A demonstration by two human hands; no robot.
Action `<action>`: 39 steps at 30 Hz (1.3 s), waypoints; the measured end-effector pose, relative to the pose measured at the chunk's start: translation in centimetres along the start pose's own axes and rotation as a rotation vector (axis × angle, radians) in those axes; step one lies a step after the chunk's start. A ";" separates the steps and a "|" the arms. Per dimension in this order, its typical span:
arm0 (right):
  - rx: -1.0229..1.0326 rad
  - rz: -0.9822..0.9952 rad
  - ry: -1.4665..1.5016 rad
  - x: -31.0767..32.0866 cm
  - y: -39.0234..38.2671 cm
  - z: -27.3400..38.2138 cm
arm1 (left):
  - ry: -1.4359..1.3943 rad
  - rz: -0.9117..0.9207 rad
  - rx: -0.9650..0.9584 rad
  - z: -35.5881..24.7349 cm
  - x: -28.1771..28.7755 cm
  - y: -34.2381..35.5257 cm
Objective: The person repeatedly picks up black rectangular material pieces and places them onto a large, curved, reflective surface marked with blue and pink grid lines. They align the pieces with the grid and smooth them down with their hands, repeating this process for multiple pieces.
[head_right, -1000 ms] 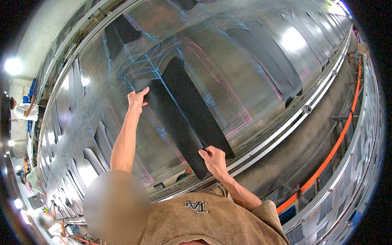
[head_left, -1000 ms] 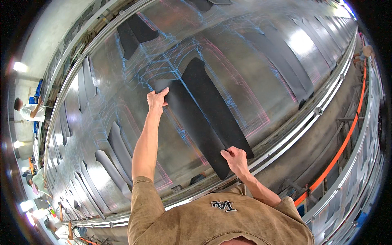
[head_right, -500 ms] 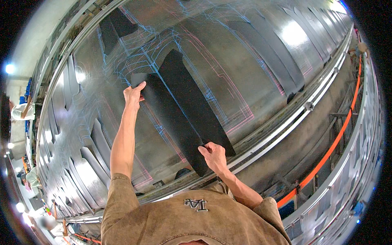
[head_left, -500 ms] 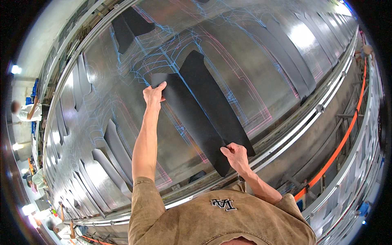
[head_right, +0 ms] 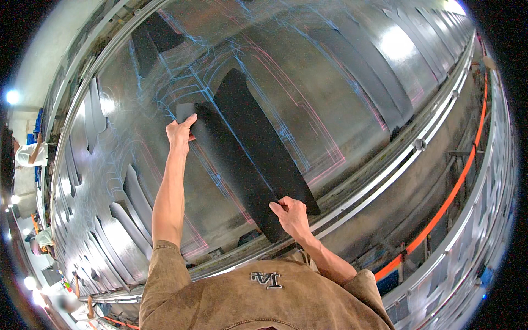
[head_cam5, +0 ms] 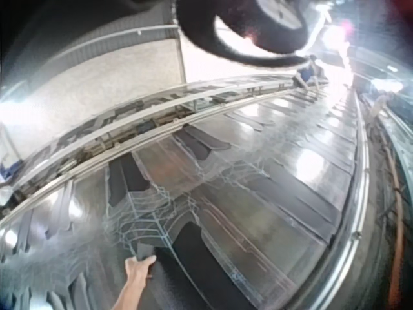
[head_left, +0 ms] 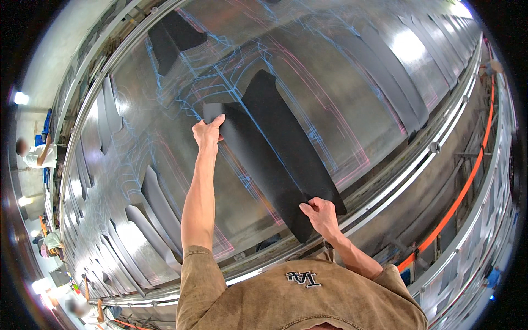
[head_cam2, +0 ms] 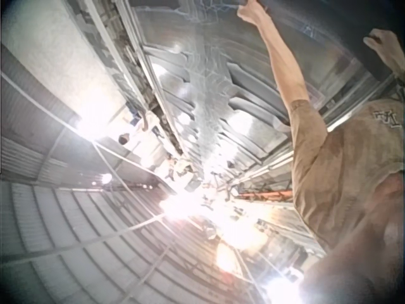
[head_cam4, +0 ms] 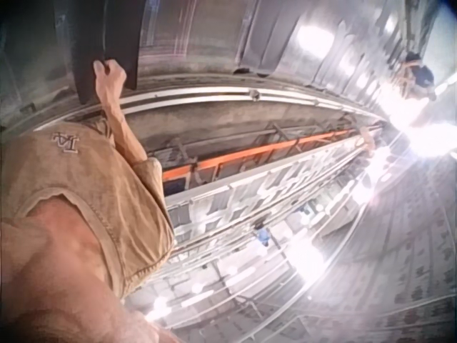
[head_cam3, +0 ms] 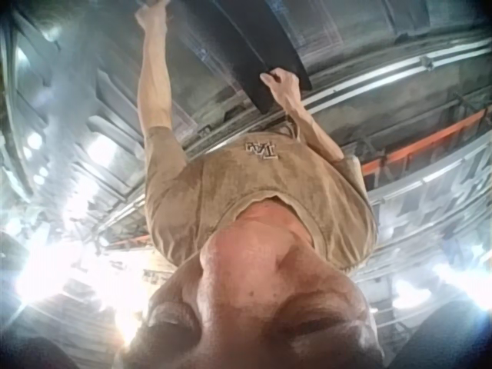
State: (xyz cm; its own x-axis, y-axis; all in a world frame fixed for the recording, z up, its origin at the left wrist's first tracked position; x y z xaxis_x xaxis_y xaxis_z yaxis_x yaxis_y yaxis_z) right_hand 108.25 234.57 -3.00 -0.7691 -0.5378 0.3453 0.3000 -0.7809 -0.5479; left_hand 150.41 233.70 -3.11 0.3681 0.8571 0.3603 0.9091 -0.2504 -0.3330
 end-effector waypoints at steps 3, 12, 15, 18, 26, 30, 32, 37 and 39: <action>0.000 0.015 0.003 0.0 0.0 0.4 | -0.001 -0.004 -0.002 -0.2 0.2 -0.2; 0.008 0.003 -0.041 0.3 0.0 0.3 | 0.038 0.003 -0.045 -0.5 -0.5 -0.2; 0.035 -0.010 -0.059 0.2 0.0 0.7 | 0.038 -0.013 -0.065 -0.1 0.3 0.2; 0.053 -0.029 -0.078 0.4 0.1 0.6 | 0.002 0.013 -0.050 -0.1 -0.2 0.2; -0.020 -0.044 -0.098 0.7 -0.2 0.9 | 0.071 -0.011 -0.031 -0.1 -0.2 0.3; 0.006 -0.084 -0.085 0.7 -0.2 0.5 | 0.068 0.009 -0.021 0.0 -0.4 0.3; 0.027 -0.096 -0.091 0.7 -0.2 0.7 | 0.072 0.002 -0.034 0.1 0.0 0.7; 0.006 -0.097 -0.097 0.8 -0.2 0.5 | 0.136 -0.039 -0.024 0.1 0.3 0.7; 0.004 -0.100 -0.095 0.8 -0.1 0.3 | 0.116 -0.032 -0.018 0.0 0.1 0.5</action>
State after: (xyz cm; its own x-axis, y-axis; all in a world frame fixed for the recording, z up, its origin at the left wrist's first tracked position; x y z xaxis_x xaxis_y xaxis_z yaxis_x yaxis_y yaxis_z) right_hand 107.79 234.09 -2.42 -0.7382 -0.4848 0.4691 0.2270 -0.8333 -0.5040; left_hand 150.94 233.66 -3.22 0.3579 0.8074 0.4691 0.9237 -0.2327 -0.3042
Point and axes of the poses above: each hand's wrist, its own y-axis towards the middle knuckle, its own x-axis out of the back of the hand, z = x × y, the point moved 8 cm from there along y, towards the middle knuckle, and after that the axes turned 7 degrees about -z, right-handed, at the moved point
